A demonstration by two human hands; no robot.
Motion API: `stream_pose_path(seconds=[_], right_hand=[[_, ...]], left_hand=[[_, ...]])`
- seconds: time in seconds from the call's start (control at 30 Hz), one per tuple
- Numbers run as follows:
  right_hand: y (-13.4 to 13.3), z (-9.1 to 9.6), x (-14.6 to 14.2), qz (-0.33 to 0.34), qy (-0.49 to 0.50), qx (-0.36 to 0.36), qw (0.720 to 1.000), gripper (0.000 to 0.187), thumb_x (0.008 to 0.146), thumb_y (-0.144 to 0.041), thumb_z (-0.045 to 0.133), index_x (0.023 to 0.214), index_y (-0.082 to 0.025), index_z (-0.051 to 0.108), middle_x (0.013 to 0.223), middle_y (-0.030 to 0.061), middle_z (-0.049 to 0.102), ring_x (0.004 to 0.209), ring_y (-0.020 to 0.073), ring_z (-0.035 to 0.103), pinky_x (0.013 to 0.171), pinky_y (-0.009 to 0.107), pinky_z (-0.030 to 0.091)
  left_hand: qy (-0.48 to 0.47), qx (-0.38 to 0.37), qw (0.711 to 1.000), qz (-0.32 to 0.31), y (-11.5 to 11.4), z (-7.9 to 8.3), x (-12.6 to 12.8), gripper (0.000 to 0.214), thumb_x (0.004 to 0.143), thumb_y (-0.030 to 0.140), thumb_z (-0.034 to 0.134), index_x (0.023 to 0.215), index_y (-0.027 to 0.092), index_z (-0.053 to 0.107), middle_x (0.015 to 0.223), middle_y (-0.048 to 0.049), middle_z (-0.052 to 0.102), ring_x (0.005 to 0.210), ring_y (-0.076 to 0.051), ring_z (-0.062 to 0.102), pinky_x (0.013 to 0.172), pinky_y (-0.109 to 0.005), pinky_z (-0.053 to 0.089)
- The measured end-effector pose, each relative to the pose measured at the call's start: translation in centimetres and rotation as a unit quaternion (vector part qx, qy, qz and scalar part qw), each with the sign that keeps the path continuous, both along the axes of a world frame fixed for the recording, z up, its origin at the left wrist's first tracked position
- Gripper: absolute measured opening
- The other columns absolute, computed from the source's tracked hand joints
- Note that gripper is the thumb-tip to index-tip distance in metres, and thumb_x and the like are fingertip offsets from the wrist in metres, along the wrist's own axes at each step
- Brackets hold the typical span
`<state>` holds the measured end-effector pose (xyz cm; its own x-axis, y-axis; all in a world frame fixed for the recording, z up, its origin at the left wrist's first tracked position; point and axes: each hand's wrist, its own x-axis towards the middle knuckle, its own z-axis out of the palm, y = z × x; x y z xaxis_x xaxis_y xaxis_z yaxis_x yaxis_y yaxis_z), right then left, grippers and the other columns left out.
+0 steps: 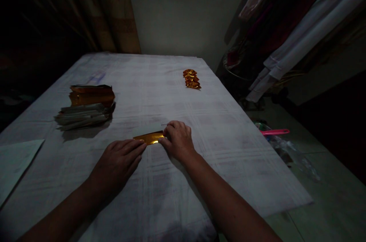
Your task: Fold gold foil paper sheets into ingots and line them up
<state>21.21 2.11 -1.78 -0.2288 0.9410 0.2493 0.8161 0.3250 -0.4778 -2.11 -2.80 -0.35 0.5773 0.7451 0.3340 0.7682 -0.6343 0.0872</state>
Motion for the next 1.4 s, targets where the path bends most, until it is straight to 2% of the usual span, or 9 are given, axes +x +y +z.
stream_pose_path(seconds=[0.33, 0.53, 0.6, 0.73, 0.8, 0.93, 1.03, 1.23, 1.4], right_hand=[[0.1, -0.4, 0.0, -0.006, 0.016, 0.011, 1.0, 0.014, 0.081, -0.026, 0.079, 0.085, -0.023, 0.066, 0.11, 0.0053, 0.067, 0.11, 0.0272, 0.057, 0.091, 0.042, 0.037], [0.2, -0.5, -0.1, -0.006, 0.017, 0.02, 1.0, 0.014, 0.082, -0.027, 0.078, 0.084, -0.023, 0.065, 0.108, 0.0054, 0.067, 0.108, 0.0266, 0.057, 0.088, 0.042, 0.037], [0.2, -0.6, -0.1, -0.007, 0.016, 0.026, 1.0, 0.014, 0.082, -0.028, 0.078, 0.084, -0.024, 0.065, 0.108, 0.0057, 0.067, 0.108, 0.0267, 0.057, 0.088, 0.042, 0.037], [0.1, -0.8, -0.1, -0.008, 0.018, 0.044, 0.999, 0.014, 0.081, -0.026, 0.079, 0.086, -0.023, 0.066, 0.109, 0.0063, 0.068, 0.108, 0.0269, 0.058, 0.091, 0.043, 0.039], [-0.1, -0.8, -0.1, -0.001, 0.016, 0.068, 0.998, 0.013, 0.083, -0.026, 0.077, 0.092, -0.023, 0.069, 0.112, 0.008, 0.069, 0.11, 0.0273, 0.058, 0.093, 0.044, 0.039], [-1.0, -0.4, -0.2, 0.11, -0.022, 0.127, 0.986, 0.021, 0.087, -0.029, 0.072, 0.108, -0.028, 0.073, 0.131, 0.0091, 0.064, 0.124, 0.0293, 0.053, 0.101, 0.047, 0.036], [-1.8, 0.0, -0.1, 0.163, -0.073, 0.12, 0.977, 0.026, 0.091, -0.033, 0.067, 0.116, -0.031, 0.072, 0.141, 0.0094, 0.06, 0.133, 0.0324, 0.047, 0.102, 0.051, 0.036], [-2.5, -0.3, 1.7, 0.078, -0.104, 0.102, 0.986, 0.026, 0.094, -0.029, 0.064, 0.117, -0.031, 0.074, 0.141, 0.0118, 0.061, 0.134, 0.0359, 0.048, 0.101, 0.054, 0.038], [-1.8, -1.3, 2.6, 0.03, -0.028, 0.134, 0.99, 0.024, 0.096, -0.025, 0.056, 0.109, -0.025, 0.076, 0.129, 0.0117, 0.069, 0.121, 0.0295, 0.059, 0.097, 0.048, 0.045]], left_hand=[[0.029, 0.023, 0.999, 0.024, -1.0, -0.3, -3.8, 0.036, 0.101, 0.025, 0.044, 0.129, 0.026, 0.066, 0.13, -0.0055, 0.071, 0.122, -0.033, 0.061, 0.096, -0.051, 0.041], [0.012, 0.03, 0.998, 0.057, -1.3, 2.2, -1.7, 0.029, 0.099, 0.024, 0.045, 0.095, 0.019, 0.073, 0.11, -0.0117, 0.074, 0.1, -0.029, 0.067, 0.09, -0.049, 0.048], [-0.012, 0.034, 0.997, 0.062, -1.4, 2.7, -0.4, 0.03, 0.1, 0.023, 0.042, 0.093, 0.017, 0.071, 0.106, -0.0122, 0.074, 0.097, -0.028, 0.067, 0.09, -0.048, 0.049], [-0.01, 0.037, 0.999, 0.012, -0.9, 1.3, 1.8, 0.033, 0.1, 0.023, 0.047, 0.127, 0.015, 0.063, 0.133, -0.0124, 0.067, 0.125, -0.029, 0.059, 0.106, -0.05, 0.042], [0.013, 0.02, 1.0, 0.015, -0.4, 0.1, 2.3, 0.037, 0.099, 0.029, 0.051, 0.133, 0.015, 0.06, 0.14, -0.0133, 0.063, 0.131, -0.03, 0.055, 0.112, -0.052, 0.037], [0.031, -0.012, 0.999, 0.032, 0.0, -1.6, 2.2, 0.044, 0.101, 0.04, 0.048, 0.138, 0.018, 0.057, 0.142, -0.0141, 0.061, 0.132, -0.03, 0.055, 0.114, -0.053, 0.035], [0.037, -0.019, 0.998, 0.04, -0.3, -1.9, 1.7, 0.045, 0.102, 0.041, 0.045, 0.14, 0.019, 0.055, 0.145, -0.0137, 0.059, 0.135, -0.029, 0.052, 0.115, -0.054, 0.034], [0.026, -0.042, 0.998, 0.027, -0.6, -1.2, 1.3, 0.046, 0.101, 0.037, 0.047, 0.142, 0.018, 0.054, 0.145, -0.0131, 0.059, 0.136, -0.029, 0.052, 0.113, -0.055, 0.037], [-0.099, -0.022, 0.994, 0.051, 1.1, -0.2, 0.4, 0.032, 0.1, 0.025, 0.046, 0.123, 0.019, 0.068, 0.128, -0.012, 0.07, 0.114, -0.025, 0.067, 0.1, -0.048, 0.052]])
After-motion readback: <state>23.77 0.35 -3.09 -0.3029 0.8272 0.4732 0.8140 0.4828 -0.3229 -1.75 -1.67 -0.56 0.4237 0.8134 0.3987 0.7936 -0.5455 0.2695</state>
